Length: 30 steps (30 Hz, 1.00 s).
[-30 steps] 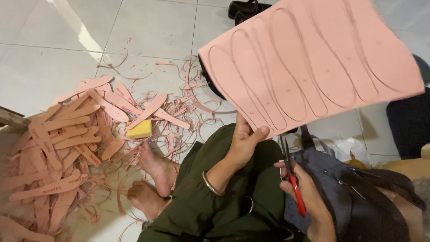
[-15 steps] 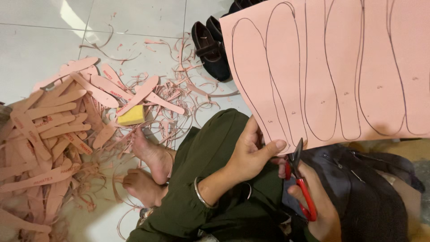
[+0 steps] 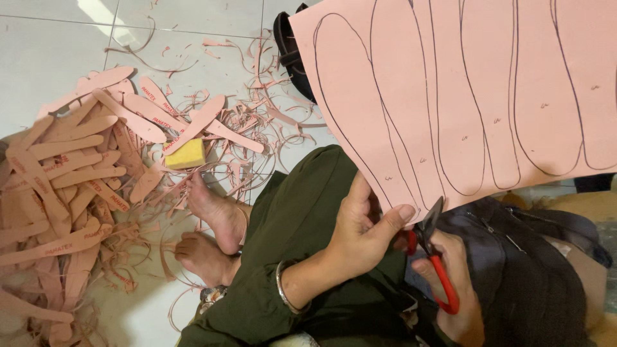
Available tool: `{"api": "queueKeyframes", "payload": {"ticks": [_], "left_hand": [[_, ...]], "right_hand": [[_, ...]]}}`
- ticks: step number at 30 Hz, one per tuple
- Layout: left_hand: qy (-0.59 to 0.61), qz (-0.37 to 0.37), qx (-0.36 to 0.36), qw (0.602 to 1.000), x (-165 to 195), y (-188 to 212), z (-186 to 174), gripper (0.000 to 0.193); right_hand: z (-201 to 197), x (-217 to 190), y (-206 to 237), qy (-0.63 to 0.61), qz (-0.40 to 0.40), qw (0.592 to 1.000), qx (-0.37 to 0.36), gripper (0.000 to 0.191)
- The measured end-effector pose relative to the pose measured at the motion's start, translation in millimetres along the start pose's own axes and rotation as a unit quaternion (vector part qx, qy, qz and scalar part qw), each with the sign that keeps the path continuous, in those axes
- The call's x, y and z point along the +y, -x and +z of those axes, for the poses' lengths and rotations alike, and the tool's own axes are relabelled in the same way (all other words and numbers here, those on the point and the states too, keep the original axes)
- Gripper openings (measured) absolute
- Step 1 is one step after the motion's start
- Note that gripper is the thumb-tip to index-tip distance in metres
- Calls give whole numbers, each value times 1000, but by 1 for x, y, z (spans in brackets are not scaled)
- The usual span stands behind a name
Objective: The person sits on the floor and cuts pink insole sheets with red-handled scissors, following drawn outlines to separate individual insole shapes. They hold and rotate each sheet while cutting, and trimmed pieces and finished insoles accumulate in piles on the floor.
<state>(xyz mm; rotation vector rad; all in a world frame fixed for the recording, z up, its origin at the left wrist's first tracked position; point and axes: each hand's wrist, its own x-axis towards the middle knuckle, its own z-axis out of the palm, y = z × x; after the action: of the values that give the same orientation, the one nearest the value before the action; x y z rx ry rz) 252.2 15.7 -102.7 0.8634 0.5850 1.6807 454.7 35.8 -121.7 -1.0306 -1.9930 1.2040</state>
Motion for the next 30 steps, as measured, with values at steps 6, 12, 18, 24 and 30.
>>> {"api": "queueKeyframes", "payload": {"ticks": [6,12,18,24,30], "left_hand": [[-50,8,7,999,7,3,3,47],[-53,-33,6,998,10,4,2,42],[-53,-17,-8,998,15,2,1,44],[-51,8,0,999,11,1,-3,43],[-23,-15,49,998,7,-6,-11,39]], "right_hand": [[6,7,4,16,-21,999,47,76],[3,23,10,-8,11,998,59,72],[-2,38,14,-71,22,997,38,63],[-9,48,18,-73,7,997,2,54],[-21,48,13,-143,84,984,-65,59]]}}
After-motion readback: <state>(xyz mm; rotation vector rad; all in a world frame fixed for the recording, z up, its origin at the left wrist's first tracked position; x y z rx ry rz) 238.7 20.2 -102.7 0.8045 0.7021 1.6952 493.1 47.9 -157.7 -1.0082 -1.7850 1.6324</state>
